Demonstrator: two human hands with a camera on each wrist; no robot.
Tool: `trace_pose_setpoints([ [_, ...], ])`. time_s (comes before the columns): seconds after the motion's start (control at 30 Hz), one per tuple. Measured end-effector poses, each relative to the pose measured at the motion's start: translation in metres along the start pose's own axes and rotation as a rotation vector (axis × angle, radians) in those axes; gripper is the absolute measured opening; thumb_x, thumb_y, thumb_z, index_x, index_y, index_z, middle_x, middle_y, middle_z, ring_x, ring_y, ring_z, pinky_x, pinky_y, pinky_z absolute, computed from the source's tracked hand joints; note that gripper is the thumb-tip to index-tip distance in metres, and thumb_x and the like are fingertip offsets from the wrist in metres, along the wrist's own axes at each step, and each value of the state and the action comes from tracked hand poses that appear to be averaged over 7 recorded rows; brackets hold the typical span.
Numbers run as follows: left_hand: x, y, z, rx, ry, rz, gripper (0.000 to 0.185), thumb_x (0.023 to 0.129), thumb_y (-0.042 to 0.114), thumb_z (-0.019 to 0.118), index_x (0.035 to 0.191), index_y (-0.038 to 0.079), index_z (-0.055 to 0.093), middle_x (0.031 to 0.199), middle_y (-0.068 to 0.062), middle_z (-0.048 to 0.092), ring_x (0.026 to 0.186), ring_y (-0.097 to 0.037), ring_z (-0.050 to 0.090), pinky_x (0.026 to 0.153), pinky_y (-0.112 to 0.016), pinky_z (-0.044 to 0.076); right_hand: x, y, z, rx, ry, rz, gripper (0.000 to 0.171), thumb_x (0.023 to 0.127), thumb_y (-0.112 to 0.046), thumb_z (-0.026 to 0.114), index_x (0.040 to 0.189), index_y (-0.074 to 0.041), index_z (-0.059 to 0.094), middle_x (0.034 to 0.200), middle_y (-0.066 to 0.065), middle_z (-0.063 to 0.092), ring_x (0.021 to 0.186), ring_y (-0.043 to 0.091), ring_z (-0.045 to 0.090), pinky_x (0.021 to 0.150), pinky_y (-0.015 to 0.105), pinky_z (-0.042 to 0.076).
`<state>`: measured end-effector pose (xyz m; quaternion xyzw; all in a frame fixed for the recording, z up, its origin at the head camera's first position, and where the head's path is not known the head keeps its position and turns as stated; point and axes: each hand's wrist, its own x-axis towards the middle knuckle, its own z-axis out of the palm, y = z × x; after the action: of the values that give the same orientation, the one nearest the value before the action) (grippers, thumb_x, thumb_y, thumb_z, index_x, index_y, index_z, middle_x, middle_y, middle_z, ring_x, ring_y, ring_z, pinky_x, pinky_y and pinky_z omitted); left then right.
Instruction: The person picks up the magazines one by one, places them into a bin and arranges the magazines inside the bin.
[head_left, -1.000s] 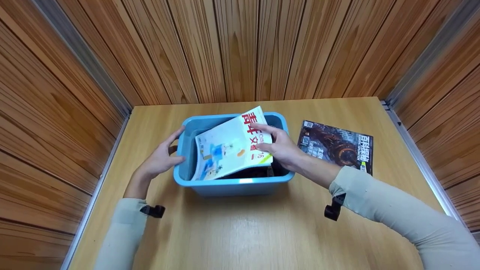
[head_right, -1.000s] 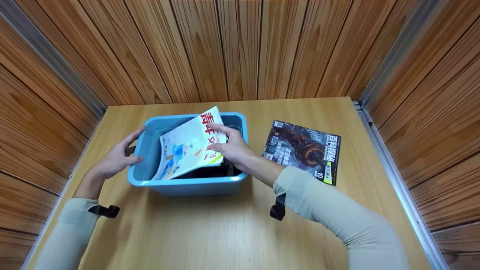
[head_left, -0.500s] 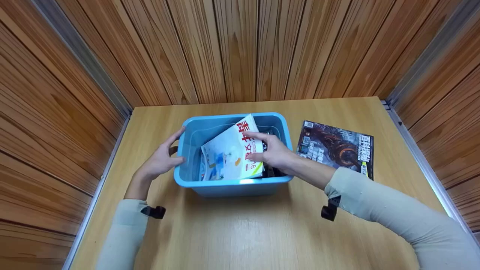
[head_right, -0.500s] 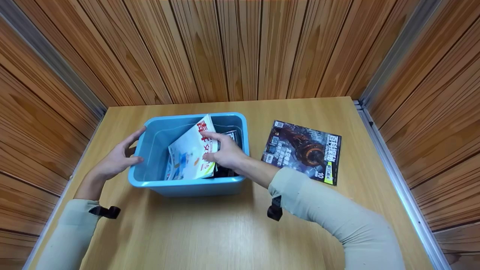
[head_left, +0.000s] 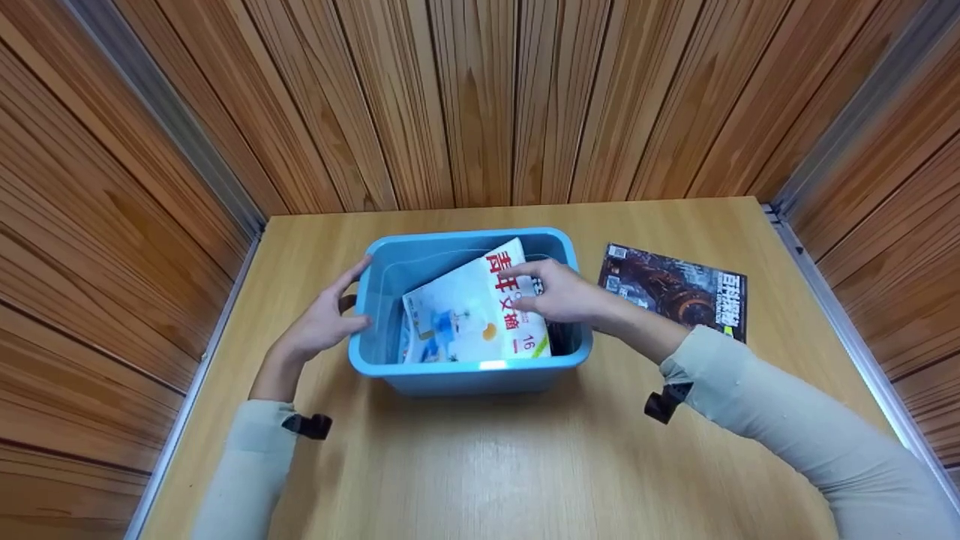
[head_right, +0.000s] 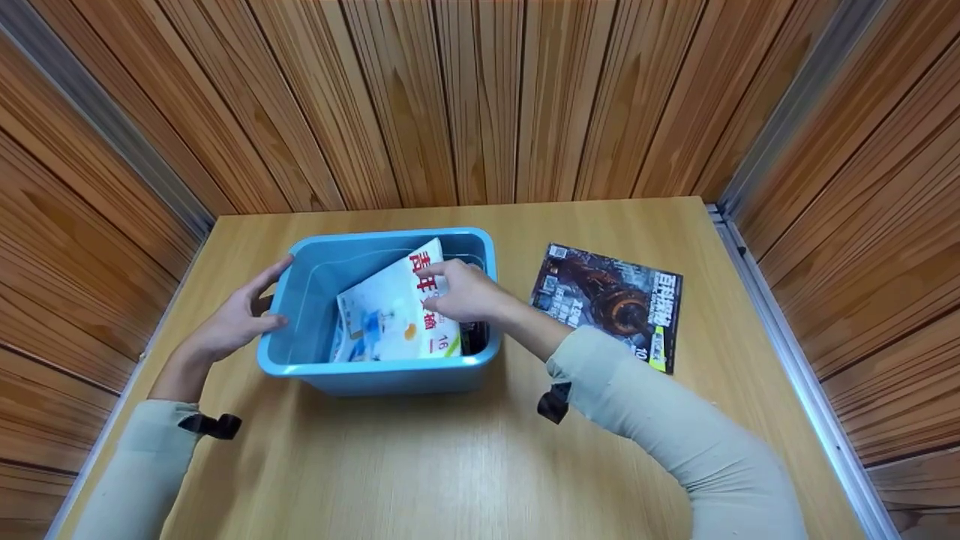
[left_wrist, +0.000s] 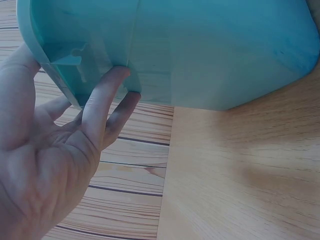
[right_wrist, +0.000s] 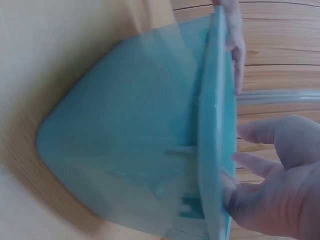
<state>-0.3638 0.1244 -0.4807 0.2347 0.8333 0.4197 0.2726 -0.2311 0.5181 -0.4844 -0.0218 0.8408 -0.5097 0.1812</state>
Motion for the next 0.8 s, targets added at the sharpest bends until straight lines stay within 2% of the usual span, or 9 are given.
trace_pose_setpoints([
  [0.13, -0.001, 0.000, 0.000, 0.003, -0.001, -0.005, 0.100, 0.104, 0.008, 0.069, 0.183, 0.027, 0.011, 0.190, -0.021, 0.013, 0.168, -0.065, 0.028, 0.124, -0.077, 0.045, -0.003, 0.000, -0.011, 0.016, 0.012, 0.016, 0.056, 0.114, -0.018, 0.065, 0.168, -0.014, 0.054, 0.171, 0.021, 0.053, 0.146, 0.038, 0.062, 0.121, 0.057, 0.058],
  [0.37, -0.001, -0.001, 0.000, 0.009, 0.004, 0.002, 0.100, 0.104, 0.008, 0.069, 0.183, 0.025, 0.011, 0.189, -0.022, 0.014, 0.168, -0.066, 0.028, 0.125, -0.077, 0.044, -0.007, 0.002, -0.026, 0.075, 0.043, 0.004, 0.049, 0.114, -0.017, 0.062, 0.163, -0.012, 0.059, 0.177, 0.022, 0.045, 0.162, 0.048, 0.048, 0.116, 0.059, 0.063],
  [0.6, 0.000, -0.002, 0.001, 0.004, 0.010, -0.001, 0.100, 0.103, 0.007, 0.070, 0.183, 0.025, 0.012, 0.188, -0.023, 0.018, 0.167, -0.066, 0.029, 0.126, -0.077, 0.043, -0.008, 0.008, -0.030, 0.117, 0.059, 0.010, 0.048, 0.115, -0.018, 0.061, 0.163, -0.013, 0.059, 0.174, 0.024, 0.049, 0.158, 0.047, 0.055, 0.115, 0.060, 0.062],
  [0.8, 0.000, -0.002, 0.001, 0.011, 0.013, -0.001, 0.101, 0.103, 0.010, 0.071, 0.183, 0.027, 0.012, 0.189, -0.021, 0.016, 0.169, -0.065, 0.027, 0.128, -0.078, 0.041, -0.010, 0.013, -0.031, 0.200, 0.075, -0.009, 0.050, 0.115, -0.019, 0.060, 0.164, -0.010, 0.056, 0.174, 0.025, 0.047, 0.156, 0.047, 0.057, 0.116, 0.058, 0.062],
])
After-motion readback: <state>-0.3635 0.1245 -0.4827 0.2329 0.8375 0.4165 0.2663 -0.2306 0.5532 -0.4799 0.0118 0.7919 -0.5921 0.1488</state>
